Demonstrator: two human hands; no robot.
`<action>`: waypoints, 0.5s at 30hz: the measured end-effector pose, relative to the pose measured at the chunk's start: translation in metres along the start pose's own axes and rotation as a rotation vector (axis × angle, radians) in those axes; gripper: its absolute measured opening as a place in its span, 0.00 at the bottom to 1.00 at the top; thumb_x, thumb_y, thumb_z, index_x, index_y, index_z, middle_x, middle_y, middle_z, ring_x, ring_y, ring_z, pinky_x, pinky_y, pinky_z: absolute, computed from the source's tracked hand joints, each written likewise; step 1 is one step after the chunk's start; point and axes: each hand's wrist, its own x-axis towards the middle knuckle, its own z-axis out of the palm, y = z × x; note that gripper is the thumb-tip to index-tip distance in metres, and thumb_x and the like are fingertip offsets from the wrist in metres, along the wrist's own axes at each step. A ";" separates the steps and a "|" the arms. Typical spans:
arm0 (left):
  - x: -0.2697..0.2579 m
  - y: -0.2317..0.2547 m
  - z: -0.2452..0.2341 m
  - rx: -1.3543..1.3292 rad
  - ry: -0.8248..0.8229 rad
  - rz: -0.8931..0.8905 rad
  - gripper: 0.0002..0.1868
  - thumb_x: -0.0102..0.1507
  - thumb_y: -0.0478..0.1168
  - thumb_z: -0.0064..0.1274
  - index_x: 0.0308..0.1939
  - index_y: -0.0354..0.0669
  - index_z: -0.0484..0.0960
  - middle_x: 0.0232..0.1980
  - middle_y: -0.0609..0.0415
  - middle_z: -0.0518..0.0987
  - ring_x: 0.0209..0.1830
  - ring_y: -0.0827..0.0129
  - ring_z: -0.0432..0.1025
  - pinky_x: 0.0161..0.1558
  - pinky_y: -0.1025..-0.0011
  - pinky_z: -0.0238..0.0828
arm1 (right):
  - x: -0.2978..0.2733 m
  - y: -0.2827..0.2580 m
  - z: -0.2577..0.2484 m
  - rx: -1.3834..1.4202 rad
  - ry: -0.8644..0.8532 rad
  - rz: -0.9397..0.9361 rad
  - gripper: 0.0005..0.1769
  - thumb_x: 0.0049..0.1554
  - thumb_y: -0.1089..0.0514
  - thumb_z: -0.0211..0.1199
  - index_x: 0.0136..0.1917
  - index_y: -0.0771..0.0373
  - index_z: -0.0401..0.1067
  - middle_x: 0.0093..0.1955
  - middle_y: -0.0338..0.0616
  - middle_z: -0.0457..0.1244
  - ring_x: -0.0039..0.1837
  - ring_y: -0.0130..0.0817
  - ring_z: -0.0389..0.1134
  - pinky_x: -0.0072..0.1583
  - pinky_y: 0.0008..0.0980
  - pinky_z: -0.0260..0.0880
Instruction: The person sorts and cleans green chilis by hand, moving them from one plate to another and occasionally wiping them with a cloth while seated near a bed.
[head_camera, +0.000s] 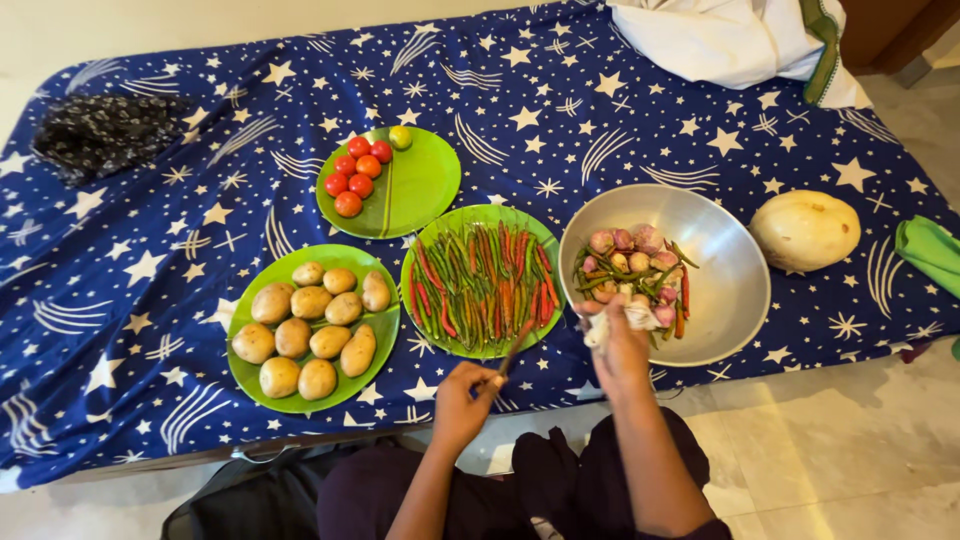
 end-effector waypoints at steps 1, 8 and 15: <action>0.000 0.000 0.000 0.038 0.080 -0.017 0.06 0.59 0.38 0.63 0.37 0.40 0.88 0.34 0.51 0.79 0.29 0.66 0.74 0.34 0.68 0.69 | 0.001 -0.004 -0.006 0.005 0.006 -0.030 0.17 0.67 0.46 0.53 0.55 0.63 0.66 0.45 0.46 0.70 0.52 0.39 0.73 0.55 0.37 0.73; 0.013 0.007 -0.002 0.307 0.330 -0.023 0.09 0.60 0.43 0.61 0.34 0.40 0.86 0.39 0.48 0.79 0.30 0.54 0.75 0.35 0.59 0.71 | -0.037 0.008 -0.029 -0.225 -0.056 -0.029 0.18 0.68 0.49 0.51 0.57 0.66 0.71 0.44 0.46 0.71 0.47 0.33 0.72 0.50 0.31 0.70; 0.023 0.023 -0.012 0.490 0.325 0.089 0.14 0.61 0.47 0.61 0.40 0.40 0.85 0.45 0.46 0.79 0.38 0.48 0.76 0.39 0.56 0.73 | -0.110 -0.001 -0.024 -0.960 -0.298 0.162 0.17 0.59 0.49 0.63 0.52 0.65 0.78 0.41 0.48 0.74 0.40 0.37 0.69 0.44 0.33 0.69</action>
